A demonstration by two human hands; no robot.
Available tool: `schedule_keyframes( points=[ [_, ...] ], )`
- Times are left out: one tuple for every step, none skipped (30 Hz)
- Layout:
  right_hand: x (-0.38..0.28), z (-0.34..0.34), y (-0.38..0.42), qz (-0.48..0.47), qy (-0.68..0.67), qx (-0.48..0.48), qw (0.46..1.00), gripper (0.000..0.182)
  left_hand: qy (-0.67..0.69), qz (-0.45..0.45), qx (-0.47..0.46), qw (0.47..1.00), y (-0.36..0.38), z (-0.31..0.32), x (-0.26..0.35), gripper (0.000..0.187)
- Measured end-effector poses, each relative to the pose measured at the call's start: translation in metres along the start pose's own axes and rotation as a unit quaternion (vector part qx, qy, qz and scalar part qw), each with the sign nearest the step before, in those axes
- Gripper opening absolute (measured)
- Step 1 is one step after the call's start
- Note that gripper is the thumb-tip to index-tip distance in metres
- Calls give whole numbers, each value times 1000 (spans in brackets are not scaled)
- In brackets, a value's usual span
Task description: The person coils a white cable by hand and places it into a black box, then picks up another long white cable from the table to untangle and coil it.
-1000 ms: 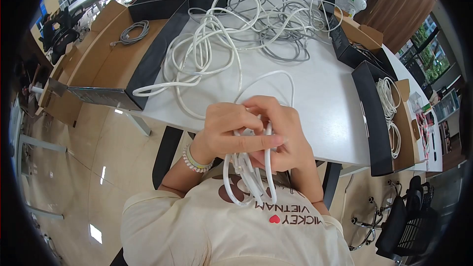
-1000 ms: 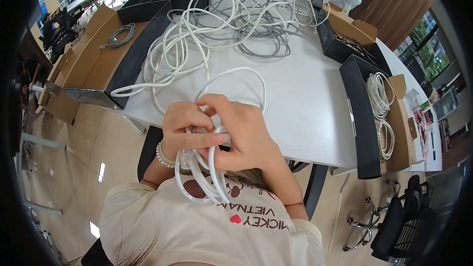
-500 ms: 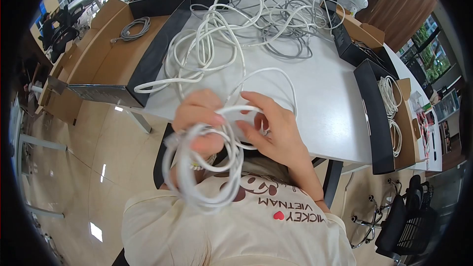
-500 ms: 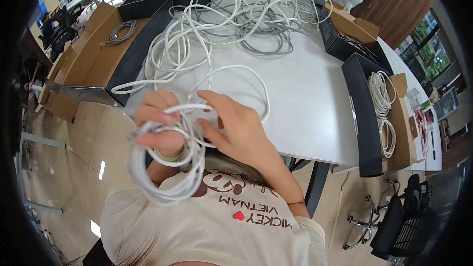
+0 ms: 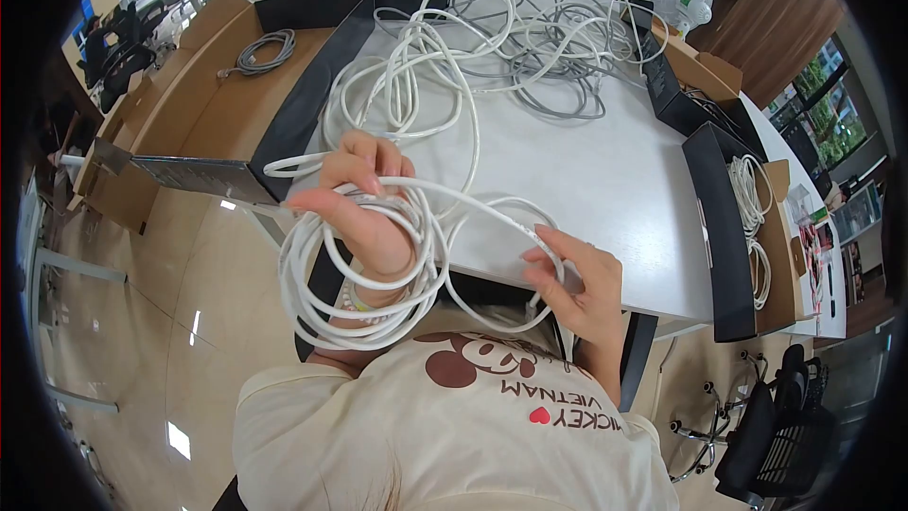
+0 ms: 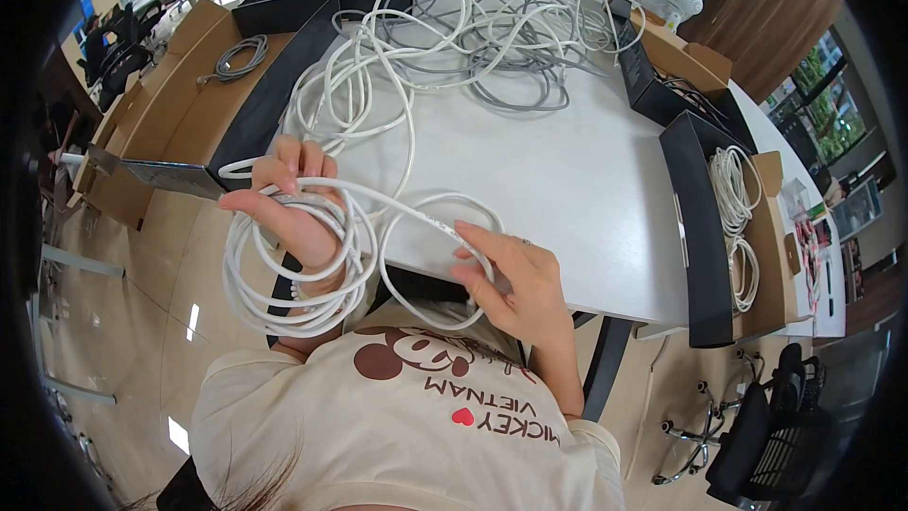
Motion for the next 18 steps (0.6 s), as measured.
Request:
schedule_keyframes(
  points=[
    [1,0,4,23,-8,-31,999,41,-43,27,47,998,0,4,-3,62],
    [0,-2,6,24,-7,-31,999,41,-86,54,93,990,1,8,-4,62],
    [-1,-3,8,6,31,-29,999,43,-86,53,92,991,2,16,-3,62],
    [-3,-4,10,-12,69,-27,997,46,-60,1,115,992,4,23,-5,61],
    [-2,-4,13,-10,69,-25,997,46,-34,-51,137,989,6,27,-7,61],
    [-2,-1,16,-42,107,-24,993,46,-33,-53,135,989,6,21,-4,61],
    [-2,0,17,-73,144,-24,987,46,18,-96,63,993,4,13,-4,60],
    [-3,0,17,-74,145,-22,986,46,68,-138,-10,988,3,9,-4,59],
    [-5,1,15,-85,158,-22,984,46,69,-139,-12,988,1,4,-4,59],
    [-7,1,15,-96,169,-20,981,46,108,-152,-16,982,-1,0,-5,57],
    [-8,1,14,-96,169,-18,981,46,146,-165,-19,975,-2,0,-6,55],
    [-9,0,15,-111,181,-19,977,45,146,-165,-22,975,-3,0,-6,55],
    [-11,0,15,-125,194,-19,973,44,134,-136,-9,982,-4,-1,-4,54],
    [-10,-2,15,-125,194,-18,973,44,121,-108,4,987,-5,-2,-2,52],
    [-10,-3,15,-132,192,-19,972,42,121,-108,4,987,-6,-2,-2,52],
    [-10,-5,16,-139,190,-20,972,41,127,-94,18,987,-7,-5,0,51],
    [-9,-9,17,-140,188,-20,972,41,133,-78,32,988,-8,-7,1,50],
    [-3,-16,19,-96,208,-32,973,41,131,-76,33,988,-9,-8,0,50]
  ],
)
Point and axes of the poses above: each hand's wrist, its own y-axis away from the middle knuckle, its own z-axis out of the palm, x = y × z, the point moved 4 cm from there along -y, towards the middle knuckle, and after that the axes turned 14 degrees about y, right-handed, at the moved point
